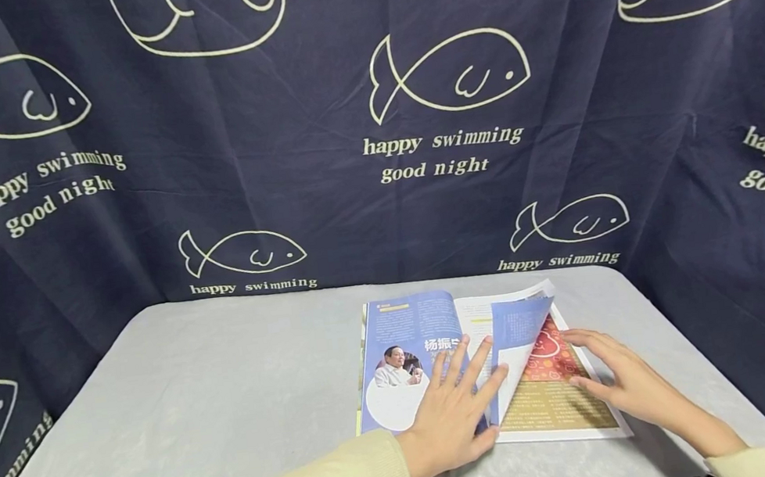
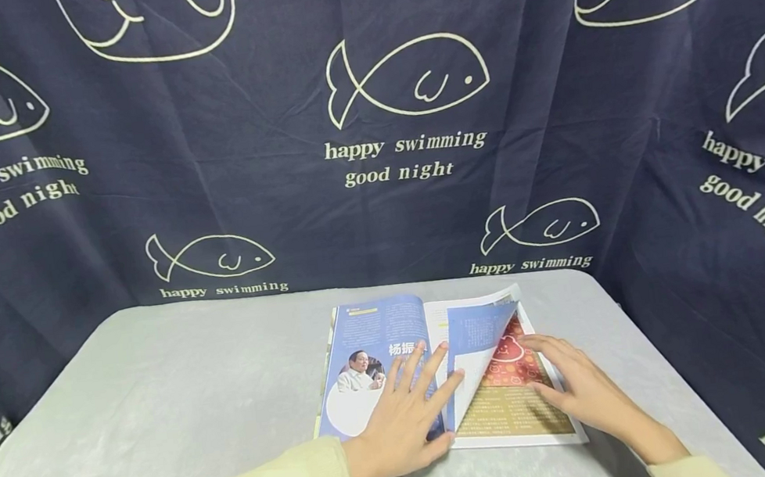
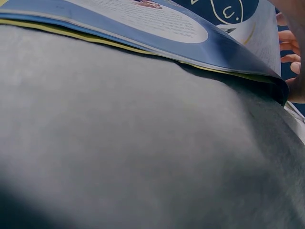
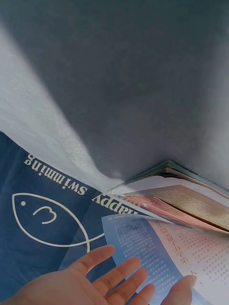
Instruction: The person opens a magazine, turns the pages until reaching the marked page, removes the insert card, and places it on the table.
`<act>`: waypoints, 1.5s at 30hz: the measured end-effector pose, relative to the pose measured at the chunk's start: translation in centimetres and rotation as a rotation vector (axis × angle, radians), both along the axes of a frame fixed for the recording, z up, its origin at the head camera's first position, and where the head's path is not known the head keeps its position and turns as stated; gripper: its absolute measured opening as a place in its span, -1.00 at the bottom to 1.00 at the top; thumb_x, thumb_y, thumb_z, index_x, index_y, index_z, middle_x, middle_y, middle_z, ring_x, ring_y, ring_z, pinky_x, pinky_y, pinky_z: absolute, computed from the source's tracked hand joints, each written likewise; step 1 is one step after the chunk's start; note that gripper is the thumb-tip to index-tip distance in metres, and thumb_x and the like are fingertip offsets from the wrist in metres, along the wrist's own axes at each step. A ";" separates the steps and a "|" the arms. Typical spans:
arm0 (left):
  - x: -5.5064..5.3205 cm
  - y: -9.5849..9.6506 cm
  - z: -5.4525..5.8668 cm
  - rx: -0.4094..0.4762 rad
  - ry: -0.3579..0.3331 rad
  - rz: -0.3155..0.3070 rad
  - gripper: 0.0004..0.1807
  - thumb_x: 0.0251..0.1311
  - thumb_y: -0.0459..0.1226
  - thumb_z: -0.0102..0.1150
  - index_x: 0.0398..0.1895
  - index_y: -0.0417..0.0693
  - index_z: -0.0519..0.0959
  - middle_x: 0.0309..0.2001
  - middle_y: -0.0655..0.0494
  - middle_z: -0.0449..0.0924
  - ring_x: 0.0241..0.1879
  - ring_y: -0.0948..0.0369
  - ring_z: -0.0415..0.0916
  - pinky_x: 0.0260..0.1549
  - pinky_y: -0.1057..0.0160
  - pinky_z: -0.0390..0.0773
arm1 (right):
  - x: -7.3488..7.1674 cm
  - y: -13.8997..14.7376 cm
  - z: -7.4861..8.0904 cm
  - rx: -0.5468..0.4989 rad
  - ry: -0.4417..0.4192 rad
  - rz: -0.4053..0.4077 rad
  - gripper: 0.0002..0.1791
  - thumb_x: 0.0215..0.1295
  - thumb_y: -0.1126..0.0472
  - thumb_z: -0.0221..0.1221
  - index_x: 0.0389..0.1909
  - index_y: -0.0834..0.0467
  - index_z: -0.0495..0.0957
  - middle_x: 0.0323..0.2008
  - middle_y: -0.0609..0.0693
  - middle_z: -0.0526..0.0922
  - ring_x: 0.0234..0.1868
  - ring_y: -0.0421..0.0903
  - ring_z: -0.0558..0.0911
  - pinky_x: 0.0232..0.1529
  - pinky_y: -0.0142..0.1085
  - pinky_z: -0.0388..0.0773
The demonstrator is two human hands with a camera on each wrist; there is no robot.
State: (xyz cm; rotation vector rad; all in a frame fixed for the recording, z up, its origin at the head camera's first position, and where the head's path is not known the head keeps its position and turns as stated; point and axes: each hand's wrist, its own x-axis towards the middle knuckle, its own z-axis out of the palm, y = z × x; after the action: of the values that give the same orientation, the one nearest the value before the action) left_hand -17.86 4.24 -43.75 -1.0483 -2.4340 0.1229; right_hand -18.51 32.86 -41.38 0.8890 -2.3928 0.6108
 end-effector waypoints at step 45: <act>-0.1 -0.7 -0.5 -0.026 -0.164 -0.057 -0.47 0.22 0.13 -0.24 0.21 0.18 0.26 0.39 -0.01 0.05 0.37 -0.05 -0.02 0.23 -0.13 0.07 | -4.1 0.3 -0.4 0.102 -0.163 -0.119 -0.46 -0.09 0.29 0.33 0.01 0.20 0.44 -0.04 0.11 0.55 -0.02 0.05 0.45 -0.05 -0.24 0.28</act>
State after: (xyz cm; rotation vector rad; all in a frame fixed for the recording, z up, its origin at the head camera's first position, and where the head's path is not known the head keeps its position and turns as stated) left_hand -17.97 3.54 -44.20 -1.1806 -2.5506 0.0512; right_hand -22.61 33.13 -41.76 0.7569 -2.6217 0.5378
